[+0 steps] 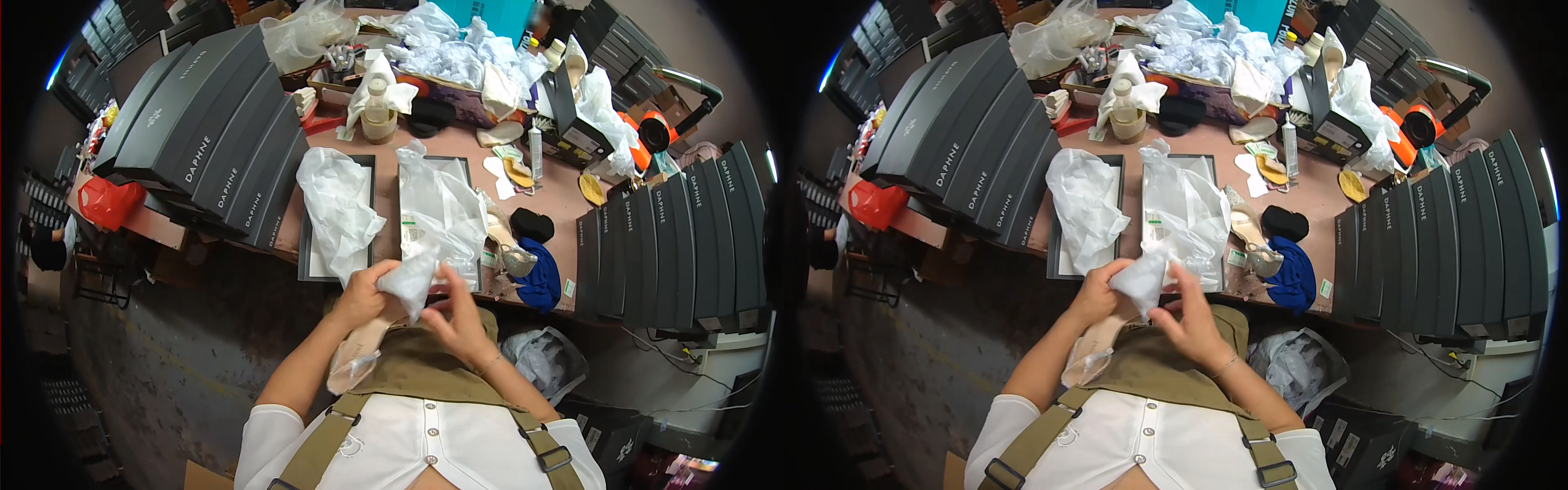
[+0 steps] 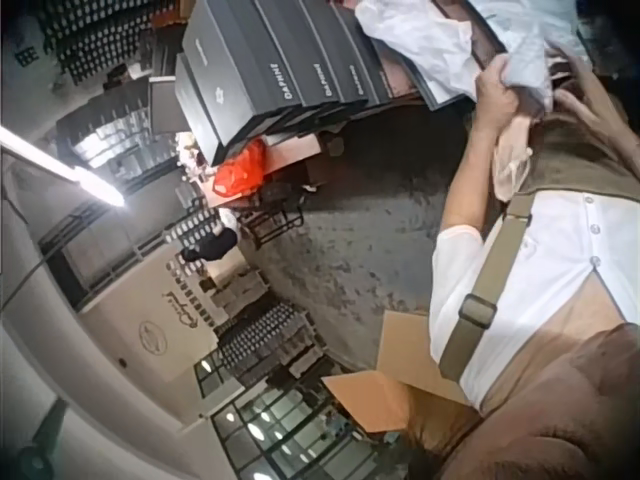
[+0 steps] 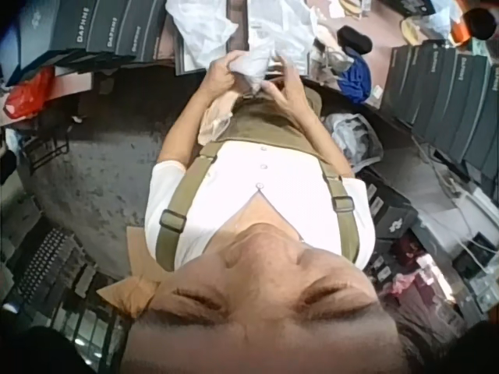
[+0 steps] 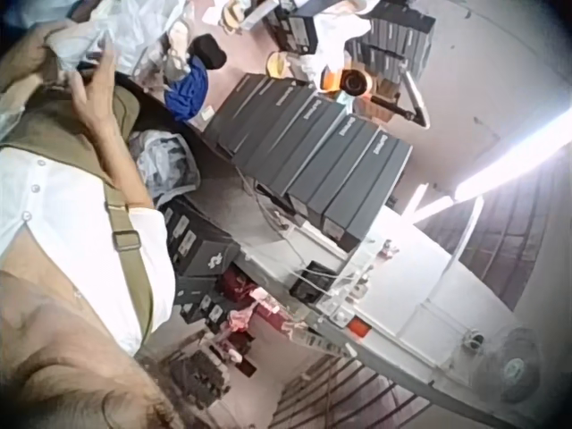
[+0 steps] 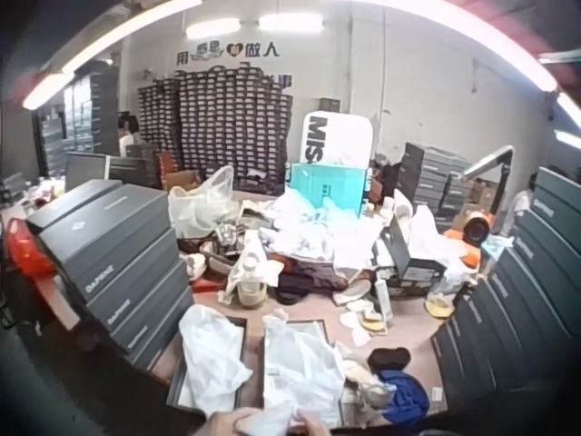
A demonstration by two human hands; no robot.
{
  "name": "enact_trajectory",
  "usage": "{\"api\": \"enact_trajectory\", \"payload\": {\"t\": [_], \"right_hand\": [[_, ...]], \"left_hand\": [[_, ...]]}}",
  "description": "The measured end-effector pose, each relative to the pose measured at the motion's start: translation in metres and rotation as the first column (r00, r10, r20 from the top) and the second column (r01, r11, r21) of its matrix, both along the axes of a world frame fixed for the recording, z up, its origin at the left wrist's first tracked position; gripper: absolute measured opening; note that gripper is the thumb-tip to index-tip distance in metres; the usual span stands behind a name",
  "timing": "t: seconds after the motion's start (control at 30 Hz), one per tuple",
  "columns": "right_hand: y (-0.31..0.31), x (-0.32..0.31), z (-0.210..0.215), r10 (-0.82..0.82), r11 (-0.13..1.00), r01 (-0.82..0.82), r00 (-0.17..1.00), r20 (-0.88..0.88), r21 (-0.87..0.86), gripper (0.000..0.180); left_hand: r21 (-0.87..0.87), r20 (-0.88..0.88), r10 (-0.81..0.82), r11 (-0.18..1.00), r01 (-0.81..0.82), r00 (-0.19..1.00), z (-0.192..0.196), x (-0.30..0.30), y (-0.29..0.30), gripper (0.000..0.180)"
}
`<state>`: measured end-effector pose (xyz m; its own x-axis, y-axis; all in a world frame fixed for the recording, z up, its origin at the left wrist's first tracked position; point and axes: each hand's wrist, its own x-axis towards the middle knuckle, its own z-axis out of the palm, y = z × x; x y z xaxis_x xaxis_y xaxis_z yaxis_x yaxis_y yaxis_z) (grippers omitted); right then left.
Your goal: Packing high-heeled shoes into boxes using tissue paper and a brush for cleaning.
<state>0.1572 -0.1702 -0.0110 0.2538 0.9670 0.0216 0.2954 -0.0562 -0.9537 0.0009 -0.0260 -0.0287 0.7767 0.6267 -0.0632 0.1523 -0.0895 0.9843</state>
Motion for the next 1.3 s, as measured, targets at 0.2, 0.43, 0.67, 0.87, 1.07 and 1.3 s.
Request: {"api": "enact_trajectory", "payload": {"t": [0.2, 0.43, 0.67, 0.87, 1.07, 1.3], "right_hand": [[0.025, 0.036, 0.022, 0.208, 0.972, -0.213, 0.976, -0.06, -0.096, 0.015], [0.013, 0.023, 0.014, 0.214, 0.956, -0.249, 0.953, -0.213, -0.155, 0.083], [0.039, -0.024, -0.007, -0.023, 0.989, -0.038, 0.914, 0.405, 0.141, 0.089], [0.037, -0.026, -0.009, 0.097, 0.992, -0.117, 0.928, 0.36, 0.035, 0.09], [0.061, 0.011, 0.024, 0.197, 0.97, -0.233, 0.917, 0.348, 0.064, 0.088], [0.086, 0.091, -0.046, 0.118, 0.988, 0.058, 0.324, 0.939, -0.144, 0.018]], "left_hand": [[0.124, -0.182, -0.218, 0.962, 0.242, 0.959, 0.022, -0.009, -0.015, 0.044], [-0.053, 0.004, -0.086, 0.995, 0.086, 0.996, -0.023, -0.024, -0.028, 0.067], [0.26, -0.005, 0.022, 0.965, -0.02, 1.0, 0.008, -0.009, -0.011, 0.07], [0.241, -0.051, 0.193, 0.955, -0.175, 0.98, -0.001, -0.004, -0.022, 0.061], [0.323, -0.033, 0.124, 0.94, -0.107, 0.992, 0.001, -0.008, 0.055, 0.069], [0.687, -0.137, 0.13, 0.727, -0.001, 0.982, 0.018, 0.019, 0.127, 0.058]]}}
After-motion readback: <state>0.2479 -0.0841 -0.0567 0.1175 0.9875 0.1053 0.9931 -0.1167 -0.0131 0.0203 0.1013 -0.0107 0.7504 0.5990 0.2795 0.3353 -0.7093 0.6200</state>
